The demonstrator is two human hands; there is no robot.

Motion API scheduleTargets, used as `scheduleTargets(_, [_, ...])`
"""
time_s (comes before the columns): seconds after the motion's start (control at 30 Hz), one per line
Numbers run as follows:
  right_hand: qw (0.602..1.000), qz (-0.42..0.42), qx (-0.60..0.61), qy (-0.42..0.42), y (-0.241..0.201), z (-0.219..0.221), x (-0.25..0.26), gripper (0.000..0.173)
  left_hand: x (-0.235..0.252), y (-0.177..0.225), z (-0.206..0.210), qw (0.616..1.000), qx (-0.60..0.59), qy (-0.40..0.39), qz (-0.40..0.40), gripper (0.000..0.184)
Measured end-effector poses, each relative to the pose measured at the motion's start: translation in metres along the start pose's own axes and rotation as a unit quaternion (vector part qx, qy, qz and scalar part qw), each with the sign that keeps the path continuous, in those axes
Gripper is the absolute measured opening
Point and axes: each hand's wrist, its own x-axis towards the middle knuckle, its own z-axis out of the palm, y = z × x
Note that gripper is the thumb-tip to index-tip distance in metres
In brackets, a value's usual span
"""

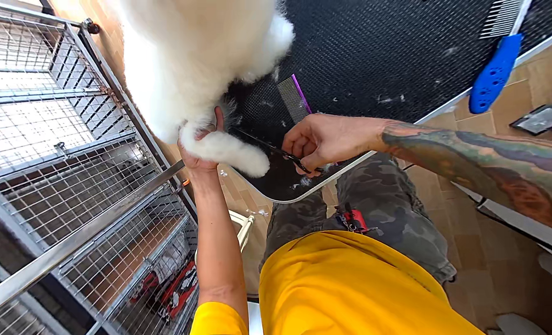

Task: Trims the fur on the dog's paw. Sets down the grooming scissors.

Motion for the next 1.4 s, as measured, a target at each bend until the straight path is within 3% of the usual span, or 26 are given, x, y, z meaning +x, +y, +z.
scheduleTargets(0.07, [1.000, 0.000, 0.022, -0.010, -0.003, 0.000, 0.000, 0.010, 0.001, 0.000, -0.002, 1.000, 0.000, -0.001, 0.002, 0.044])
scheduleTargets(0.23, [0.999, 0.024, 0.034, -0.028, 0.004, -0.001, 0.003, 0.019, 0.003, 0.001, 0.000, 1.000, 0.020, 0.019, 0.007, 0.046])
scheduleTargets(0.37, [0.998, 0.019, 0.062, -0.026, -0.001, -0.004, 0.000, 0.006, 0.004, 0.000, -0.002, 1.000, 0.021, 0.009, 0.017, 0.045])
scheduleTargets(0.53, [0.997, 0.053, 0.040, -0.032, -0.001, -0.003, 0.000, 0.016, 0.004, 0.000, -0.003, 1.000, 0.017, 0.015, 0.015, 0.047])
scheduleTargets(0.7, [0.997, 0.032, 0.068, -0.023, 0.004, 0.001, -0.002, 0.005, 0.004, 0.001, -0.004, 1.000, 0.023, 0.014, 0.013, 0.046])
scheduleTargets(0.8, [0.996, 0.054, 0.057, -0.040, 0.005, -0.002, -0.001, 0.014, 0.004, 0.000, -0.004, 0.999, 0.030, 0.019, 0.014, 0.049])
scheduleTargets(1.03, [0.999, 0.024, 0.040, 0.000, 0.009, 0.008, -0.012, 0.008, 0.003, -0.001, -0.006, 0.999, 0.031, 0.024, 0.016, 0.047])
scheduleTargets(1.13, [0.999, 0.041, 0.028, 0.002, 0.011, 0.009, -0.015, 0.016, -0.007, -0.007, -0.003, 0.999, 0.032, 0.004, 0.005, 0.044])
scheduleTargets(1.4, [0.998, 0.040, 0.015, 0.051, 0.029, 0.010, -0.022, 0.015, 0.002, -0.004, -0.017, 0.998, 0.052, 0.002, 0.037, 0.051])
